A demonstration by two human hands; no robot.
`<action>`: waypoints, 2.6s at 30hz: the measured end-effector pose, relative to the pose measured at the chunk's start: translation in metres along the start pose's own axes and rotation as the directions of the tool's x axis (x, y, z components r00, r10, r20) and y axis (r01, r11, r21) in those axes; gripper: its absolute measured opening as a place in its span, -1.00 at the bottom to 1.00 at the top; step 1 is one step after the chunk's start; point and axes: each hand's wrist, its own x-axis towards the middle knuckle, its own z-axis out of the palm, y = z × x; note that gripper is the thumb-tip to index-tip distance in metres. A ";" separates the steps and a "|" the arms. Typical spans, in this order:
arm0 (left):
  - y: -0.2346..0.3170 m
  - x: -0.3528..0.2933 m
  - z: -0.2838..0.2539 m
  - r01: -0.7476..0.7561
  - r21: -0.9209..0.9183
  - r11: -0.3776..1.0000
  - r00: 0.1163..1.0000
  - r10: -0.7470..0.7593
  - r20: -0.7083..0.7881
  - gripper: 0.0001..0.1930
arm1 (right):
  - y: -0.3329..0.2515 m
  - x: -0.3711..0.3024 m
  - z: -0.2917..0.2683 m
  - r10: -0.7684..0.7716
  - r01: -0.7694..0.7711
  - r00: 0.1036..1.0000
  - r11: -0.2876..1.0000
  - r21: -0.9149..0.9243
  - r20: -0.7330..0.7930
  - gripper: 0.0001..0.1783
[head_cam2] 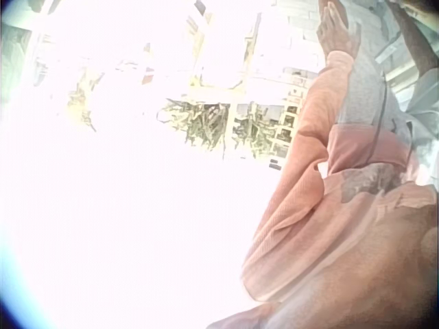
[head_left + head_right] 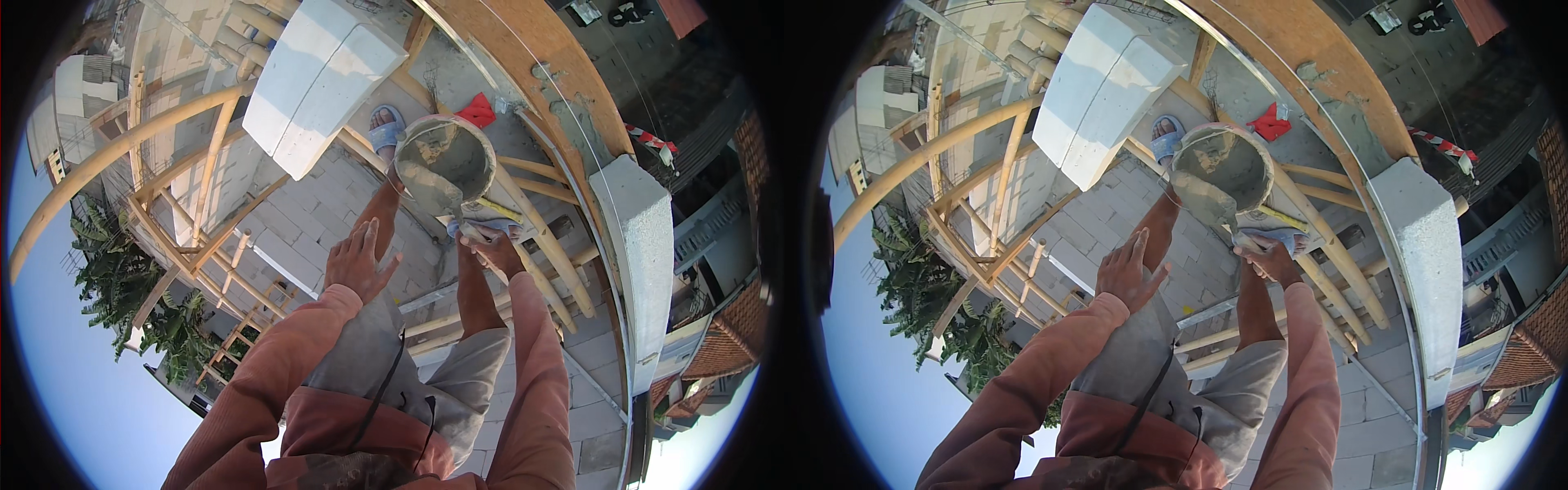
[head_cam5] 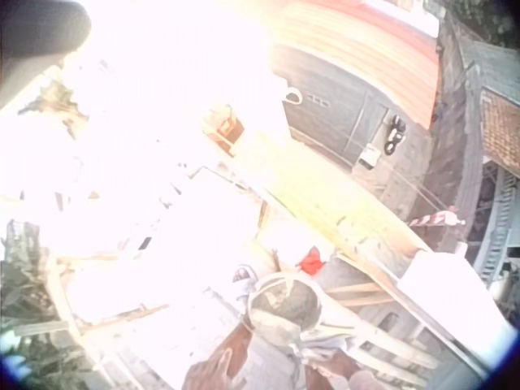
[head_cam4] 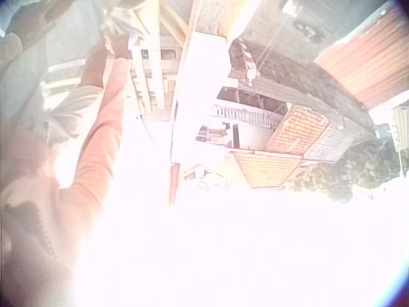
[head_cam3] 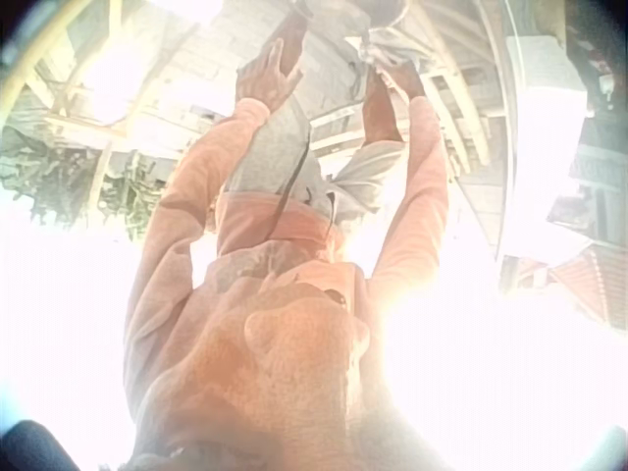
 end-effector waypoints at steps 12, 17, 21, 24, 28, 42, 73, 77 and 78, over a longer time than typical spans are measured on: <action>-0.004 0.001 -0.004 -0.010 0.006 1.000 1.000 0.010 -0.017 -0.12 | -0.076 -0.120 -0.031 -0.494 0.495 0.835 0.867 -0.062 -0.240 -0.38; -0.005 0.003 -0.006 -0.017 0.015 1.000 1.000 0.017 -0.021 -0.11 | -0.118 -0.131 -0.033 -0.681 0.367 0.502 0.726 -0.581 -0.534 -0.41; -0.001 0.004 -0.012 -0.014 0.000 1.000 1.000 0.014 0.018 -0.11 | -0.147 -0.100 -0.015 -0.810 -0.064 0.061 0.580 -0.812 -0.583 -0.41; -0.004 0.005 -0.012 -0.008 -0.016 1.000 1.000 0.008 0.022 -0.11 | -0.152 -0.092 -0.013 -0.797 -0.197 0.055 0.582 -0.789 -0.601 -0.43; -0.006 0.007 -0.015 0.002 -0.024 1.000 1.000 -0.002 0.016 -0.11 | -0.133 -0.091 -0.019 -0.855 -0.195 -0.041 0.515 -0.835 -0.518 -0.43; -0.009 0.010 -0.016 -0.006 -0.020 1.000 1.000 0.007 0.025 -0.10 | -0.117 -0.066 -0.018 -0.711 -0.131 0.113 0.682 -0.720 -0.694 -0.42; -0.026 0.016 -0.026 -0.006 -0.122 0.993 1.000 0.005 -0.009 -0.12 | -0.057 -0.021 0.069 -0.255 -0.252 0.736 0.756 -0.604 -0.627 -0.31; -0.028 0.016 -0.027 0.018 -0.102 0.995 1.000 -0.017 0.011 -0.14 | -0.098 0.019 0.074 -0.219 -0.292 0.778 0.704 -0.647 -0.589 -0.42; -0.026 0.017 -0.028 0.016 -0.101 0.995 1.000 -0.015 0.016 -0.14 | -0.106 0.026 0.073 -0.206 -0.303 0.806 0.661 -0.686 -0.555 -0.47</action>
